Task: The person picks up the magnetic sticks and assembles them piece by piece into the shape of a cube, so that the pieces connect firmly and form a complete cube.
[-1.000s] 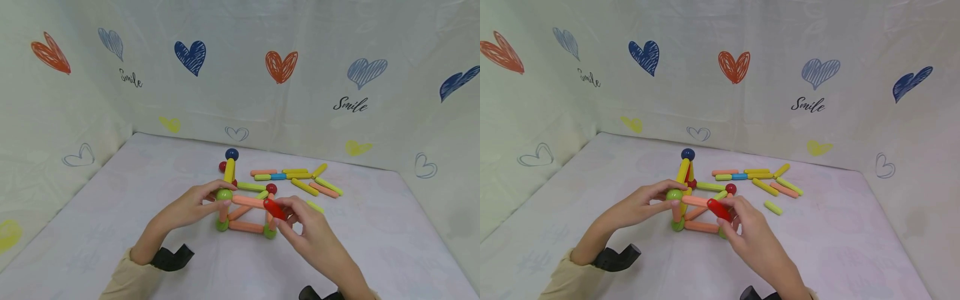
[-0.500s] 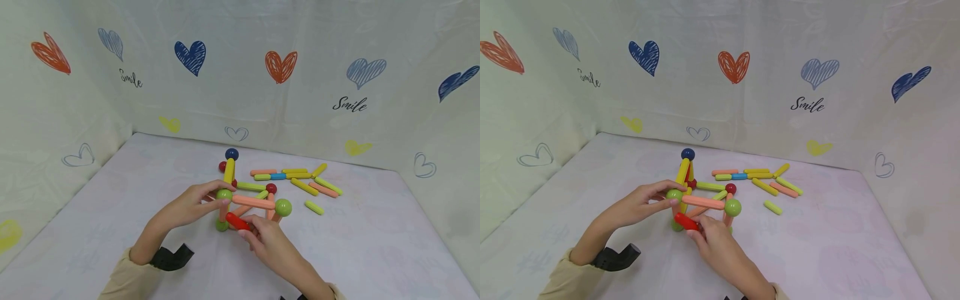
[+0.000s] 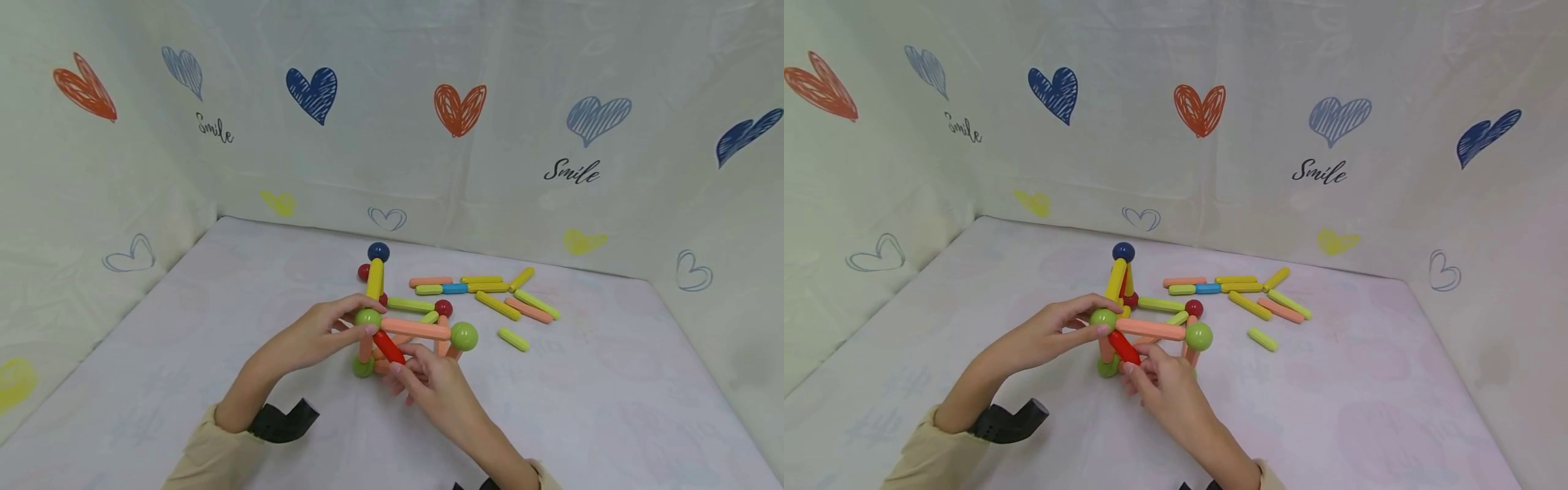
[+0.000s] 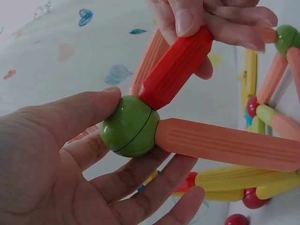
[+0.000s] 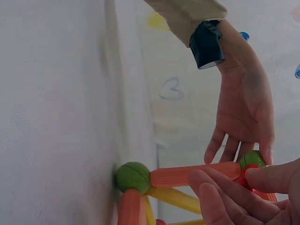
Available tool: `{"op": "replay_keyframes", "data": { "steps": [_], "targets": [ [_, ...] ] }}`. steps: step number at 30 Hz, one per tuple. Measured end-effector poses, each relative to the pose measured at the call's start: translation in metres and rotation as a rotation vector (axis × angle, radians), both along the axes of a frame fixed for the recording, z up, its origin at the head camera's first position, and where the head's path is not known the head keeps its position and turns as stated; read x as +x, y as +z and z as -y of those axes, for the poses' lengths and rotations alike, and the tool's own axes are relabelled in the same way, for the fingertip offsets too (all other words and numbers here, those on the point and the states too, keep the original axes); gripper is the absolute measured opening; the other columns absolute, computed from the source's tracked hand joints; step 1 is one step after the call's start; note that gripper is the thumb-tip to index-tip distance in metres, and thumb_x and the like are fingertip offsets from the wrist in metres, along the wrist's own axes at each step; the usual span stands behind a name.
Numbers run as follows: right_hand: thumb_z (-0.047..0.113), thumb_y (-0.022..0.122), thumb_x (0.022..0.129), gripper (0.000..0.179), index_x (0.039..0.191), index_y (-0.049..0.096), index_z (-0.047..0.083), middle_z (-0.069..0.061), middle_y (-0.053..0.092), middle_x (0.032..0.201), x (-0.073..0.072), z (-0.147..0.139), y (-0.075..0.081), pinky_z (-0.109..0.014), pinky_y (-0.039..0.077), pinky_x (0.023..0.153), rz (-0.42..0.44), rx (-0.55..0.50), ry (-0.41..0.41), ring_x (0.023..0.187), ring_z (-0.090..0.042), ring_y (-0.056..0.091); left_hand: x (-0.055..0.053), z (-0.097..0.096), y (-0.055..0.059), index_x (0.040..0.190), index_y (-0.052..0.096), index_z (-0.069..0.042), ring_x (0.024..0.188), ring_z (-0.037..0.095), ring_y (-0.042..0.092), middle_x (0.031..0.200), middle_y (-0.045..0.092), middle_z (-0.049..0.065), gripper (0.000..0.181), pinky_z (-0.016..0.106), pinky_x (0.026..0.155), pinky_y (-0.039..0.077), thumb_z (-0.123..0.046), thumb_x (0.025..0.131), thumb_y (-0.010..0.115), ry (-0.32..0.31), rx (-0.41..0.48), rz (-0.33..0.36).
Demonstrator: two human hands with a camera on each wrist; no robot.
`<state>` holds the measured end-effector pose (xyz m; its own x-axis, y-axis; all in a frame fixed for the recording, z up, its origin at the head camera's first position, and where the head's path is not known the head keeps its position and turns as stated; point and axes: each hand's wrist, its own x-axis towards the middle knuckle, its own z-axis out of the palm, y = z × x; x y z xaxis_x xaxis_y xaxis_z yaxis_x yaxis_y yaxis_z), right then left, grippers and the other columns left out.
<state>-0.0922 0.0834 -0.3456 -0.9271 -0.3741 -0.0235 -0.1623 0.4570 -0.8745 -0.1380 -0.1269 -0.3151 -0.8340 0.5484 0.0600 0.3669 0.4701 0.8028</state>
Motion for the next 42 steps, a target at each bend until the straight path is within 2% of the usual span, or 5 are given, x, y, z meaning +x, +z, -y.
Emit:
{"op": "replay_keyframes", "data": {
  "steps": [17,30,33,39,42],
  "targets": [
    [0.022,0.058,0.092,0.032,0.121,0.057,0.009,0.0,0.069,0.087,0.014,-0.033,0.041,-0.019,0.05,0.057,-0.051,0.155,0.074,0.065,-0.003,0.061,-0.001,0.0,0.0,0.123,0.055,-0.015,0.099,0.016,0.054,0.114,0.06,0.0,0.033,0.033,0.087,0.047,-0.03,0.093,0.056,-0.01,-0.007,0.007],
    [0.009,0.06,0.089,0.016,0.104,0.065,0.007,0.001,0.07,0.086,-0.002,-0.079,0.054,-0.013,0.05,0.07,-0.484,0.104,-0.211,0.077,-0.003,0.064,0.0,0.0,-0.002,0.123,0.053,-0.011,0.1,0.018,0.053,0.113,0.059,0.002,0.032,0.033,0.087,0.047,-0.024,0.093,0.056,-0.009,0.023,0.028],
    [0.018,0.062,0.09,0.02,0.108,0.065,0.01,-0.003,0.07,0.094,-0.025,-0.101,0.032,-0.01,0.046,0.074,-0.512,0.155,-0.315,0.083,-0.007,0.063,-0.001,-0.001,-0.003,0.123,0.053,-0.011,0.101,0.018,0.053,0.114,0.058,0.002,0.032,0.034,0.088,0.047,-0.024,0.093,0.055,-0.011,0.028,0.036],
    [0.045,0.057,0.089,0.029,0.113,0.063,0.03,0.008,0.064,0.107,-0.103,-0.173,-0.075,-0.011,0.047,0.073,-0.483,0.218,-0.462,0.093,-0.006,0.059,-0.002,-0.002,-0.005,0.123,0.051,-0.013,0.108,0.02,0.05,0.12,0.055,0.002,0.038,0.036,0.089,0.046,-0.028,0.089,0.061,-0.006,0.041,0.077],
    [0.054,0.052,0.088,0.034,0.114,0.06,0.035,0.012,0.062,0.11,-0.124,-0.19,-0.107,-0.015,0.05,0.074,-0.399,0.249,-0.514,0.095,-0.007,0.058,-0.002,-0.002,-0.006,0.123,0.049,-0.012,0.109,0.021,0.049,0.122,0.054,0.004,0.041,0.038,0.09,0.045,-0.026,0.087,0.064,-0.009,0.053,0.097]
  ]
}}
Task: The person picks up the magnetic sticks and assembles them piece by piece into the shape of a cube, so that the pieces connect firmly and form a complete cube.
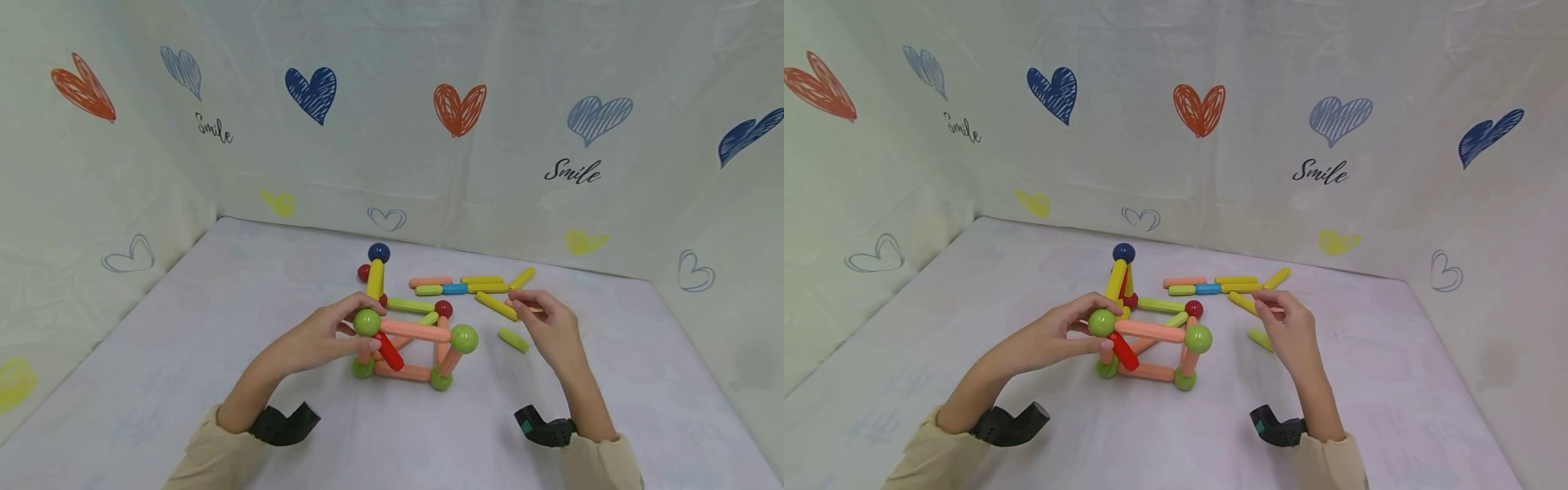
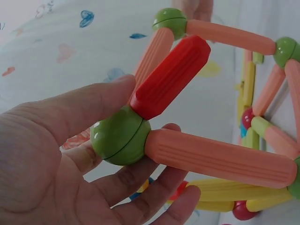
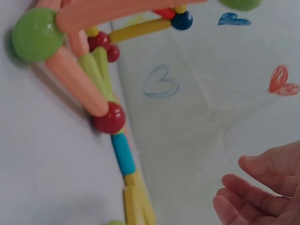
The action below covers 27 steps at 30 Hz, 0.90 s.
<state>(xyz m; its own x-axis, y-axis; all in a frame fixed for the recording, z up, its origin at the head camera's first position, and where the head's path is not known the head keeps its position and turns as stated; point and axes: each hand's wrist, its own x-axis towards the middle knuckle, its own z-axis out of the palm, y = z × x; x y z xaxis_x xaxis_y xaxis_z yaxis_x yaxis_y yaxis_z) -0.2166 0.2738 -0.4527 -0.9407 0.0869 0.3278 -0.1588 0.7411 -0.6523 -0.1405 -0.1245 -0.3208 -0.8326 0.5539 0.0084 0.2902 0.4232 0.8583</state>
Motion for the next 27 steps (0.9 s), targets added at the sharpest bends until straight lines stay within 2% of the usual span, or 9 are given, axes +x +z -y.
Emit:
{"op": "replay_keyframes", "data": {
  "steps": [4,8,14,15,18,22,27],
  "targets": [
    [0.058,0.049,0.087,0.043,0.117,0.059,0.029,0.008,0.061,0.114,-0.006,-0.003,-0.011,-0.03,0.052,0.081,0.105,-0.047,-0.034,0.099,-0.013,0.058,0.0,0.0,-0.001,0.121,0.048,-0.011,0.11,0.023,0.049,0.125,0.052,0.009,0.039,0.042,0.091,0.045,-0.021,0.087,0.065,-0.007,0.022,0.011],
    [0.048,0.051,0.091,0.043,0.122,0.058,0.019,-0.002,0.059,0.124,-0.001,0.003,-0.004,-0.042,0.048,0.088,0.167,-0.038,-0.039,0.109,-0.023,0.056,0.0,0.001,-0.002,0.12,0.047,-0.009,0.11,0.025,0.05,0.124,0.052,0.011,0.038,0.046,0.092,0.045,-0.019,0.088,0.064,-0.021,0.035,0.003],
    [0.025,0.052,0.094,0.043,0.133,0.049,0.009,-0.019,0.048,0.136,0.022,0.026,0.037,-0.051,0.041,0.093,0.339,-0.075,-0.033,0.123,-0.036,0.043,-0.001,0.001,-0.002,0.119,0.046,-0.01,0.11,0.025,0.05,0.123,0.052,0.009,0.036,0.045,0.092,0.045,-0.014,0.088,0.063,-0.027,0.042,0.003],
    [0.023,0.052,0.095,0.043,0.135,0.048,0.008,-0.019,0.047,0.136,0.026,0.03,0.044,-0.051,0.04,0.094,0.368,-0.085,-0.036,0.123,-0.036,0.041,-0.001,0.001,-0.002,0.119,0.046,-0.011,0.11,0.024,0.05,0.123,0.052,0.009,0.036,0.044,0.092,0.045,-0.013,0.088,0.063,-0.028,0.044,0.004],
    [0.018,0.05,0.095,0.044,0.137,0.045,0.006,-0.02,0.044,0.138,0.031,0.035,0.052,-0.049,0.041,0.091,0.403,-0.084,-0.015,0.119,-0.037,0.042,-0.001,0.001,-0.001,0.119,0.046,-0.011,0.109,0.024,0.05,0.123,0.051,0.008,0.036,0.042,0.091,0.045,-0.013,0.087,0.063,-0.032,0.047,0.002],
    [0.011,0.051,0.094,0.042,0.135,0.048,0.008,-0.017,0.048,0.137,0.029,0.035,0.051,-0.039,0.043,0.083,0.371,-0.046,0.011,0.11,-0.031,0.048,-0.001,0.0,-0.001,0.119,0.046,-0.011,0.109,0.024,0.05,0.124,0.051,0.009,0.036,0.041,0.091,0.045,-0.014,0.087,0.064,-0.037,0.05,0.002],
    [0.008,0.053,0.092,0.041,0.133,0.05,0.006,-0.018,0.054,0.129,0.025,0.033,0.045,-0.03,0.041,0.075,0.326,0.006,0.025,0.1,-0.026,0.051,-0.002,0.0,-0.002,0.119,0.046,-0.012,0.109,0.023,0.049,0.124,0.051,0.008,0.036,0.04,0.091,0.045,-0.014,0.088,0.063,-0.039,0.049,0.014]
  ]
}}
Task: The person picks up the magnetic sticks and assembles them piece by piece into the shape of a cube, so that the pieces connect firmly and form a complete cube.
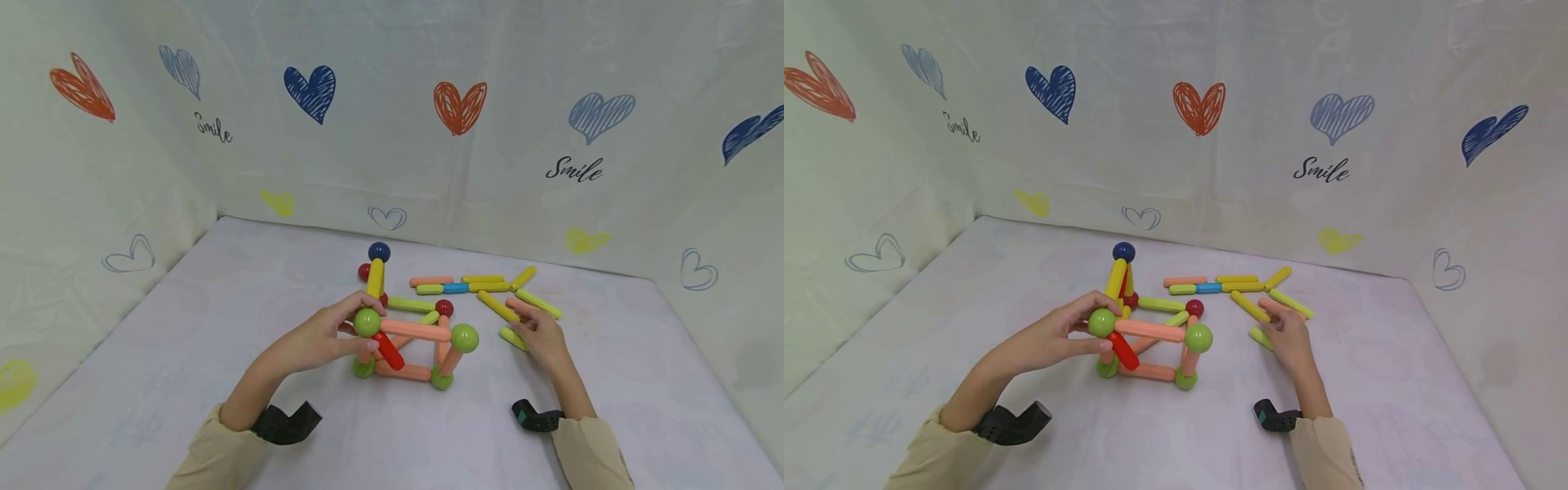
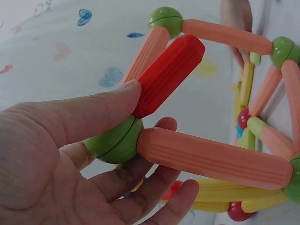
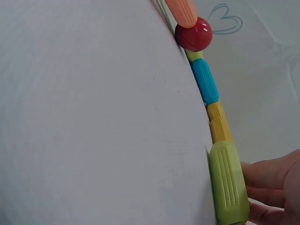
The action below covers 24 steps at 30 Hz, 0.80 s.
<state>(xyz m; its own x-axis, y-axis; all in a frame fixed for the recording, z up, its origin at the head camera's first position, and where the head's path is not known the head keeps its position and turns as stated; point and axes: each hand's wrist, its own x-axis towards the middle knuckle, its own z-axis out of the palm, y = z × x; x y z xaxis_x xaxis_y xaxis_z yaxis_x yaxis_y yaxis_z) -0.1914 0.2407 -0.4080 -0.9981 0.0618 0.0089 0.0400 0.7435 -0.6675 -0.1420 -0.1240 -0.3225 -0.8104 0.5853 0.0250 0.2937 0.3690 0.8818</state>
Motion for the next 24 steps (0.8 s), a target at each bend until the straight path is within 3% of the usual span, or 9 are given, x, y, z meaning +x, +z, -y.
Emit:
{"op": "replay_keyframes", "data": {
  "steps": [6,9,17,24],
  "targets": [
    [0.013,0.056,0.091,0.036,0.121,0.055,-0.006,-0.02,0.056,0.102,-0.002,0.003,-0.003,-0.032,0.036,0.069,0.014,0.064,-0.057,0.09,-0.028,0.046,-0.001,0.0,-0.001,0.119,0.045,-0.01,0.109,0.024,0.05,0.124,0.05,0.01,0.035,0.038,0.09,0.045,-0.013,0.088,0.062,-0.007,-0.006,-0.004],
    [0.013,0.056,0.091,0.035,0.118,0.056,-0.009,-0.019,0.054,0.096,-0.002,0.004,-0.003,-0.034,0.036,0.07,0.027,0.07,-0.065,0.089,-0.029,0.046,-0.001,0.0,-0.001,0.119,0.045,-0.009,0.109,0.024,0.05,0.124,0.05,0.011,0.035,0.037,0.09,0.045,-0.012,0.088,0.062,-0.008,0.002,0.004],
    [0.019,0.058,0.09,0.037,0.117,0.058,-0.007,-0.023,0.06,0.104,0.001,0.005,0.002,-0.027,0.041,0.063,0.104,0.038,-0.123,0.089,-0.029,0.054,-0.001,0.0,-0.002,0.118,0.044,-0.008,0.111,0.026,0.048,0.126,0.047,0.013,0.035,0.045,0.095,0.042,-0.01,0.088,0.061,-0.007,0.043,0.039],
    [0.026,0.059,0.089,0.041,0.119,0.059,-0.002,-0.02,0.063,0.109,0.006,0.001,0.011,-0.024,0.041,0.065,0.123,0.002,-0.155,0.093,-0.026,0.057,-0.004,0.0,-0.006,0.116,0.044,-0.006,0.107,0.025,0.05,0.119,0.05,0.013,0.034,0.039,0.092,0.044,-0.005,0.087,0.06,-0.013,0.062,0.008]
  ]
}}
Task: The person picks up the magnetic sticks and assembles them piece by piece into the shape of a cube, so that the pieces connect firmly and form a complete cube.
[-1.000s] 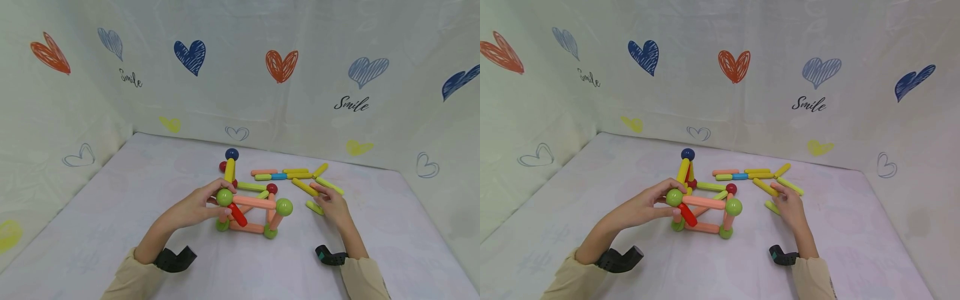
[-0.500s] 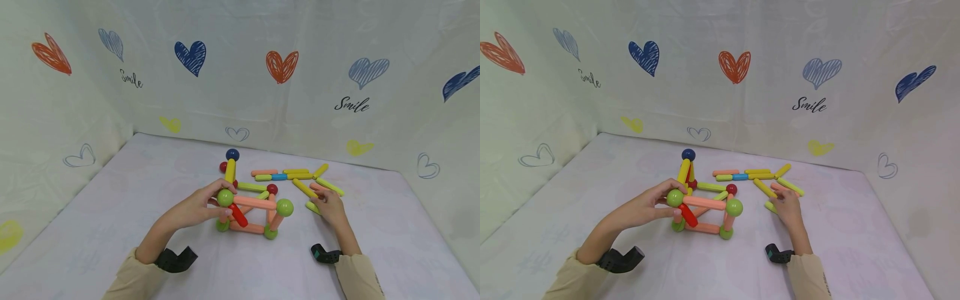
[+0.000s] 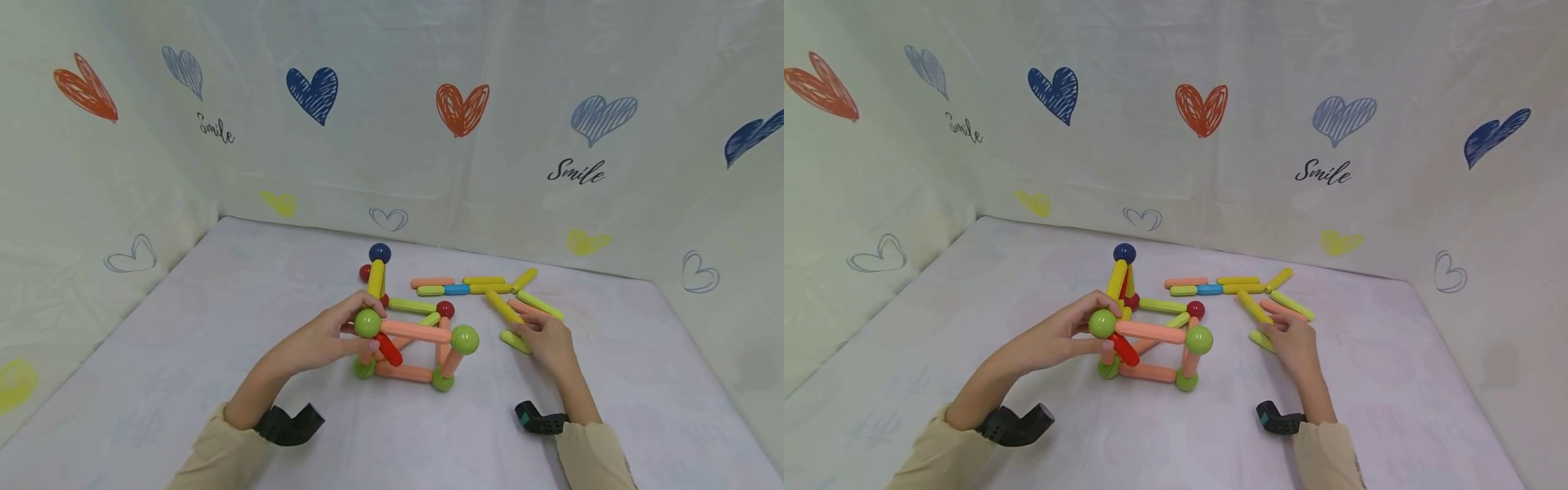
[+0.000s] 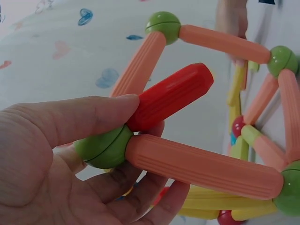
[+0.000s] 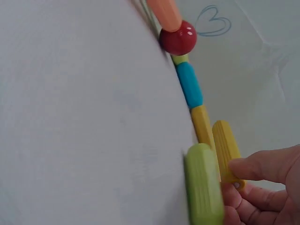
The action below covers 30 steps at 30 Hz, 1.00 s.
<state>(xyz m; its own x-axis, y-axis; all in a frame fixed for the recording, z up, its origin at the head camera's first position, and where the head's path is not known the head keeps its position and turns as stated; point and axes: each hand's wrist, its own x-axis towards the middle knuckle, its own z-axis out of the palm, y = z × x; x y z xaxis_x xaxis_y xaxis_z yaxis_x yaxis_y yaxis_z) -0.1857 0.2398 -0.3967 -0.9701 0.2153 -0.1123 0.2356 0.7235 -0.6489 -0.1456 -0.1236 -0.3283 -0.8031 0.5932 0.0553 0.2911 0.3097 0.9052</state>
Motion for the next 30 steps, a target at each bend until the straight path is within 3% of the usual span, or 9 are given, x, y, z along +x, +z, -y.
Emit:
{"op": "replay_keyframes", "data": {
  "steps": [3,6,12,17,22,24,26,28,30],
  "targets": [
    [0.03,0.059,0.09,0.043,0.119,0.058,-0.001,-0.015,0.067,0.099,0.004,0.001,0.012,-0.027,0.041,0.062,-0.035,-0.026,-0.009,0.087,-0.023,0.057,0.0,-0.001,0.0,0.115,0.045,-0.007,0.107,0.025,0.05,0.12,0.049,0.013,0.033,0.038,0.091,0.045,-0.004,0.086,0.061,0.014,-0.007,-0.004],
    [0.036,0.058,0.091,0.048,0.121,0.056,-0.001,-0.014,0.068,0.097,0.012,0.004,0.031,-0.03,0.043,0.068,-0.072,-0.07,0.027,0.089,-0.024,0.057,0.0,-0.002,0.0,0.114,0.045,-0.008,0.107,0.025,0.05,0.123,0.048,0.013,0.033,0.037,0.09,0.046,-0.004,0.086,0.061,0.027,-0.011,-0.007],
    [0.037,0.057,0.091,0.043,0.118,0.054,0.003,-0.009,0.07,0.093,0.035,0.014,0.067,-0.029,0.043,0.076,-0.184,-0.149,0.166,0.088,-0.02,0.057,0.001,-0.004,0.001,0.114,0.044,-0.01,0.106,0.023,0.051,0.123,0.048,0.012,0.033,0.037,0.09,0.046,-0.004,0.086,0.06,0.028,-0.016,-0.006],
    [0.034,0.057,0.092,0.037,0.115,0.054,0.006,-0.001,0.071,0.086,0.064,0.035,0.099,-0.031,0.04,0.073,-0.246,-0.088,0.29,0.083,-0.011,0.055,0.003,-0.005,0.003,0.114,0.043,-0.011,0.103,0.022,0.052,0.119,0.051,0.009,0.036,0.04,0.089,0.047,-0.005,0.085,0.063,0.027,-0.037,-0.018],
    [0.023,0.06,0.091,0.015,0.102,0.059,0.013,0.01,0.069,0.083,0.089,0.051,0.115,-0.033,0.05,0.079,-0.295,-0.047,0.448,0.116,-0.005,0.05,0.004,-0.006,0.003,0.113,0.043,-0.013,0.102,0.021,0.053,0.118,0.053,0.008,0.037,0.04,0.088,0.047,-0.007,0.084,0.065,0.038,-0.063,-0.037],
    [0.018,0.061,0.09,0.01,0.099,0.059,0.015,0.014,0.067,0.08,0.097,0.055,0.116,-0.028,0.05,0.074,-0.332,-0.037,0.542,0.112,-0.002,0.052,0.004,-0.006,0.002,0.112,0.043,-0.012,0.101,0.021,0.053,0.118,0.053,0.008,0.037,0.039,0.087,0.047,-0.007,0.084,0.066,0.042,-0.062,-0.042],
    [0.018,0.062,0.09,0.011,0.1,0.057,0.017,0.018,0.064,0.078,0.103,0.06,0.115,-0.023,0.045,0.063,-0.317,-0.003,0.621,0.094,0.001,0.055,0.004,-0.007,0.002,0.111,0.043,-0.012,0.101,0.021,0.053,0.119,0.053,0.008,0.037,0.037,0.086,0.047,-0.007,0.083,0.067,0.046,-0.058,-0.044],
    [0.019,0.061,0.09,0.014,0.102,0.055,0.017,0.02,0.061,0.074,0.108,0.068,0.112,-0.02,0.038,0.054,-0.263,0.039,0.67,0.075,0.003,0.05,0.004,-0.007,0.002,0.111,0.043,-0.012,0.101,0.021,0.053,0.119,0.052,0.008,0.037,0.037,0.086,0.047,-0.007,0.083,0.067,0.052,-0.056,-0.05],
    [0.022,0.06,0.09,0.012,0.101,0.055,0.018,0.021,0.058,0.072,0.113,0.076,0.109,-0.019,0.038,0.056,-0.176,0.116,0.68,0.064,0.004,0.045,0.005,-0.007,0.002,0.111,0.044,-0.013,0.102,0.022,0.053,0.119,0.052,0.008,0.038,0.038,0.086,0.047,-0.006,0.082,0.067,0.056,-0.051,-0.053]
  ]
}}
